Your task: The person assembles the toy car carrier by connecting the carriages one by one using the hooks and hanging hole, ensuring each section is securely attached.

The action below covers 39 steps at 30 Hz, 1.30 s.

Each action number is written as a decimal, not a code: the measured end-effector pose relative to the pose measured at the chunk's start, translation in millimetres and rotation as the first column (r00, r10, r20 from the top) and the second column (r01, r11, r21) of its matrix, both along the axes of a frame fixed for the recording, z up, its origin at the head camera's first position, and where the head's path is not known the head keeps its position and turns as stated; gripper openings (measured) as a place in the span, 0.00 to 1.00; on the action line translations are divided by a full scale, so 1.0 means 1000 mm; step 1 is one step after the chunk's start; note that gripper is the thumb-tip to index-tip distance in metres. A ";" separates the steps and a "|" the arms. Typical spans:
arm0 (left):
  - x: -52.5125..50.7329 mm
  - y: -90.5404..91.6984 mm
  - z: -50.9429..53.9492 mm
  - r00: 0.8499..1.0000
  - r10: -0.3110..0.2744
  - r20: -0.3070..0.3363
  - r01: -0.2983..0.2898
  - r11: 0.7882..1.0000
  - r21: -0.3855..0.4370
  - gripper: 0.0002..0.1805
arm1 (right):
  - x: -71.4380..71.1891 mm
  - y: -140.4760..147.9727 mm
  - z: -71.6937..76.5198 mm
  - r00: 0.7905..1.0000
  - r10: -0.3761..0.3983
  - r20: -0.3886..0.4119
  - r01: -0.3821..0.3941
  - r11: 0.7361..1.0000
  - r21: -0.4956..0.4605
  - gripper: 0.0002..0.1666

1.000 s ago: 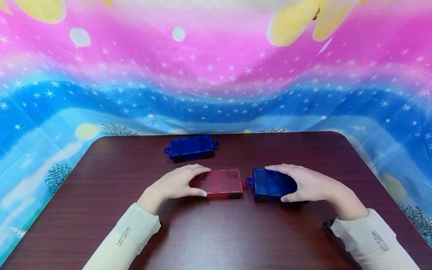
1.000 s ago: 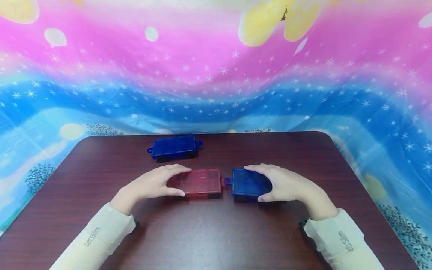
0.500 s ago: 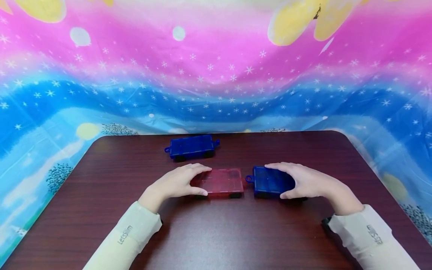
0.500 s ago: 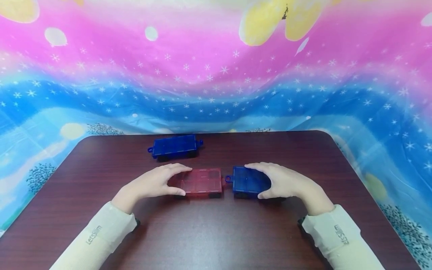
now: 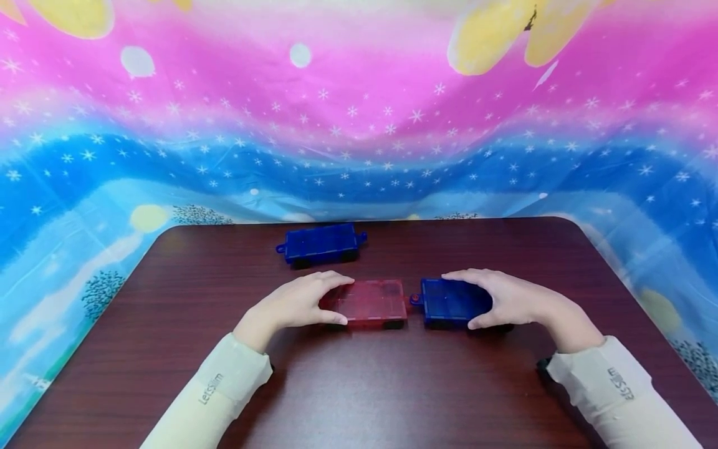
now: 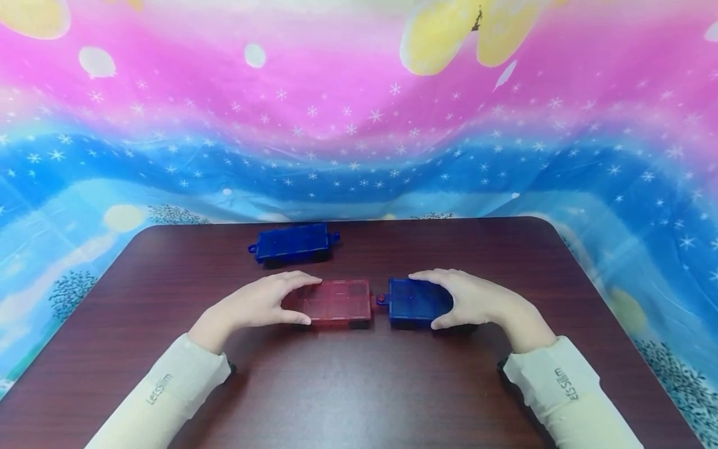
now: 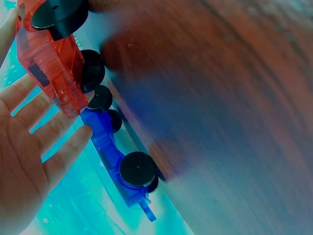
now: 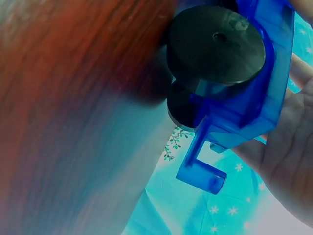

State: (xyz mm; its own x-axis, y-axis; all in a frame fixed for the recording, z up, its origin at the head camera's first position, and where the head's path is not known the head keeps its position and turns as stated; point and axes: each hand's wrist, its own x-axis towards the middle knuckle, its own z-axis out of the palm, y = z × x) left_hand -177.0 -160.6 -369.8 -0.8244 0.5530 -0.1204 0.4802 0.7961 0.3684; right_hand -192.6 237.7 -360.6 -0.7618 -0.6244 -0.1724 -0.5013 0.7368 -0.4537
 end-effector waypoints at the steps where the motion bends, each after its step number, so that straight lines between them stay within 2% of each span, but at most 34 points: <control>1: 0.000 0.000 0.000 1.000 -0.003 -0.001 0.003 1.000 -0.004 0.43 | 0.000 0.000 0.000 1.000 0.000 0.000 0.000 1.000 0.000 0.51; 8: 0.003 0.000 0.004 1.000 -0.020 -0.018 0.020 0.999 -0.041 0.42 | 0.000 0.001 0.003 1.000 -0.005 -0.007 0.005 1.000 -0.009 0.53; 13: 0.008 -0.003 0.008 0.998 -0.038 -0.048 0.037 0.999 -0.020 0.41 | 0.002 -0.003 0.006 0.998 0.000 -0.055 -0.002 0.999 -0.040 0.54; 17: 0.010 -0.012 0.012 0.996 -0.040 -0.076 0.039 0.999 -0.005 0.40 | 0.003 -0.010 0.010 0.996 0.009 -0.092 -0.016 0.996 -0.084 0.53; 22: 0.008 -0.031 0.021 0.995 -0.006 -0.104 0.007 1.000 0.007 0.39 | 0.003 -0.019 0.014 0.995 0.010 -0.101 -0.022 0.993 -0.118 0.52; 26: -0.001 -0.046 0.034 0.991 0.027 -0.128 -0.024 0.999 0.027 0.39 | 0.000 -0.027 0.016 0.995 0.016 -0.102 -0.032 0.988 -0.153 0.52; 30: -0.016 -0.058 0.044 0.990 0.065 -0.125 -0.061 0.998 0.035 0.39 | -0.003 -0.038 0.018 0.996 0.024 -0.080 -0.038 0.983 -0.178 0.52; 34: -0.034 -0.067 0.045 0.991 0.089 -0.102 -0.086 0.995 0.041 0.39 | -0.006 -0.053 0.019 0.997 0.053 -0.055 -0.062 0.980 -0.189 0.52; 39: -0.054 -0.071 0.037 0.992 0.104 -0.077 -0.100 0.993 0.055 0.39 | -0.008 -0.070 0.016 0.993 0.111 -0.035 -0.116 0.975 -0.188 0.51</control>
State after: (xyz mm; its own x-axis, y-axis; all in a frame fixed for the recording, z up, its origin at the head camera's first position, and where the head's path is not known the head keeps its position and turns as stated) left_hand -230.8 -231.4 -332.9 -0.8826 0.4694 -0.0261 0.4270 0.8236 0.3734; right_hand -200.3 167.2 -344.2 -0.6866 -0.7266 -0.0252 -0.5890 0.5762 -0.5667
